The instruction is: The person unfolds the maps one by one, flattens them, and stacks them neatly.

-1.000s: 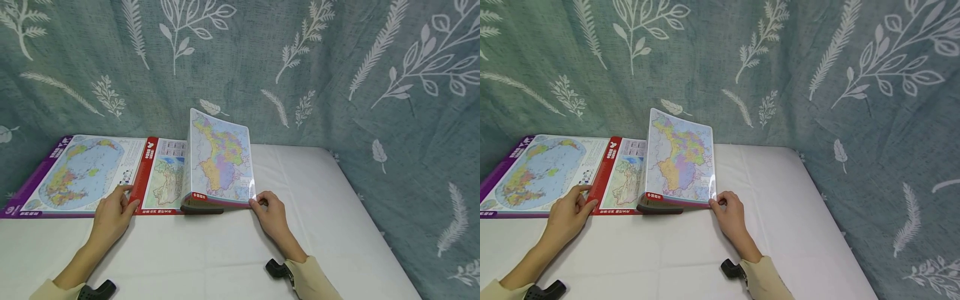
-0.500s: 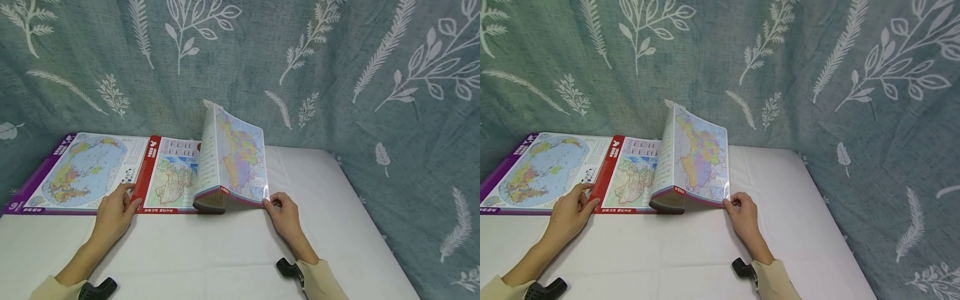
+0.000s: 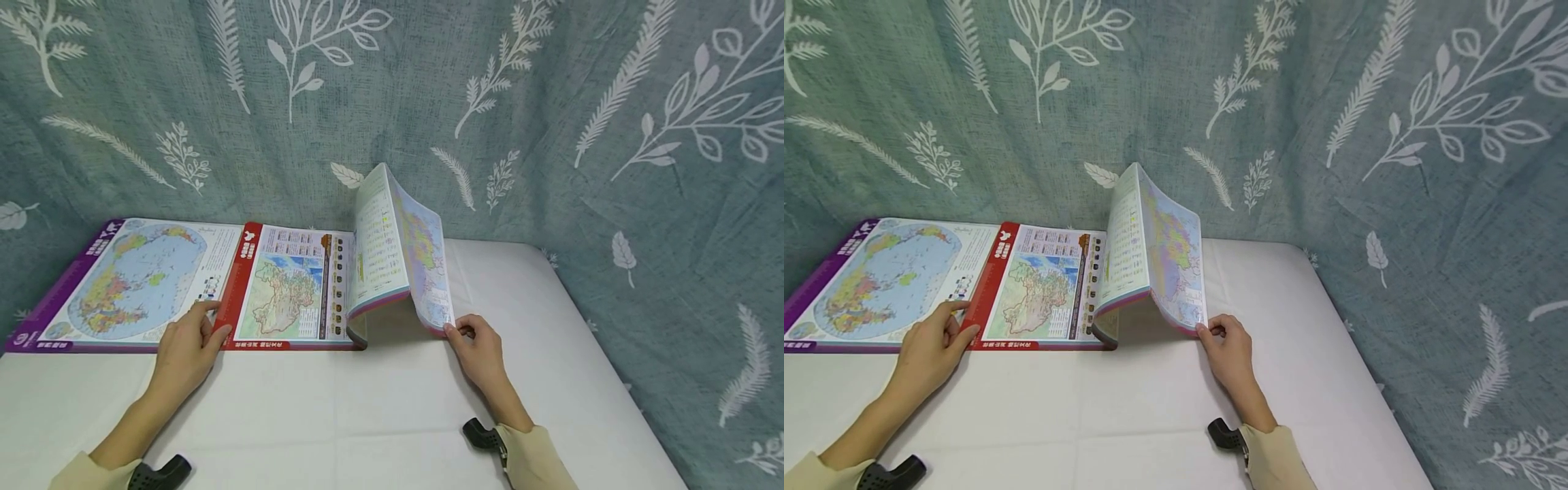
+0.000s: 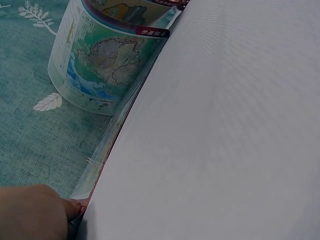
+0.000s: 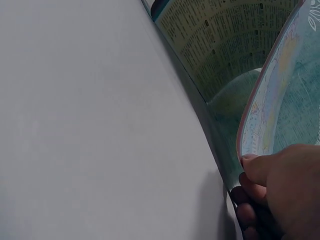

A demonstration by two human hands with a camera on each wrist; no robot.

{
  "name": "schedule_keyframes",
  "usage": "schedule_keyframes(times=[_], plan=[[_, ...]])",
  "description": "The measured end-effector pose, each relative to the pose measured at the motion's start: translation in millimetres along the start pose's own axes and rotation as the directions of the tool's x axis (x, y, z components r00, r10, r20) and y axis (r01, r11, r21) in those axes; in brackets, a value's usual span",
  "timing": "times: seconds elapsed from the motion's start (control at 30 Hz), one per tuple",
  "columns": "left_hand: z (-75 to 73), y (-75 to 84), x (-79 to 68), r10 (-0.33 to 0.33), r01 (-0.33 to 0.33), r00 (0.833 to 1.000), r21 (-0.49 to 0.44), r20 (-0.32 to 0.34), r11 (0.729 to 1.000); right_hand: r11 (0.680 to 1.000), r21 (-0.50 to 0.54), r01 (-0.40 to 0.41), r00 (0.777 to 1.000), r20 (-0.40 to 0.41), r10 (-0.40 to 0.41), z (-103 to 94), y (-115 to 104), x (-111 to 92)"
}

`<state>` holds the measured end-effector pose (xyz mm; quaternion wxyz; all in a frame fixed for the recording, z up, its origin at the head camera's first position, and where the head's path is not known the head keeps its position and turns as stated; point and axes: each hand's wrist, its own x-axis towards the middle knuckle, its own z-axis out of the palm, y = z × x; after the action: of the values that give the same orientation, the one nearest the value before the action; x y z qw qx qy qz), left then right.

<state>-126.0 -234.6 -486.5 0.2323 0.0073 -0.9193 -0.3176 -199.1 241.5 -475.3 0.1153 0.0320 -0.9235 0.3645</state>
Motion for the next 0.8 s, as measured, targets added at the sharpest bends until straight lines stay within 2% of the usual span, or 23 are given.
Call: schedule_keyframes(times=[0.4, 0.8], plan=[[1.0, -1.6, -2.0, -0.025, 0.025, 1.0, 0.002, 0.017, 1.0, 0.999, -0.035, -0.03, 0.999, -0.016, 0.03, -13.1, 18, 3], [1.4, -1.1, -2.0, -0.035, 0.035, 0.999, 0.003, 0.02, 0.999, 0.996, -0.065, -0.053, 0.996, -0.069, 0.049, -24.1, 27, 5]])
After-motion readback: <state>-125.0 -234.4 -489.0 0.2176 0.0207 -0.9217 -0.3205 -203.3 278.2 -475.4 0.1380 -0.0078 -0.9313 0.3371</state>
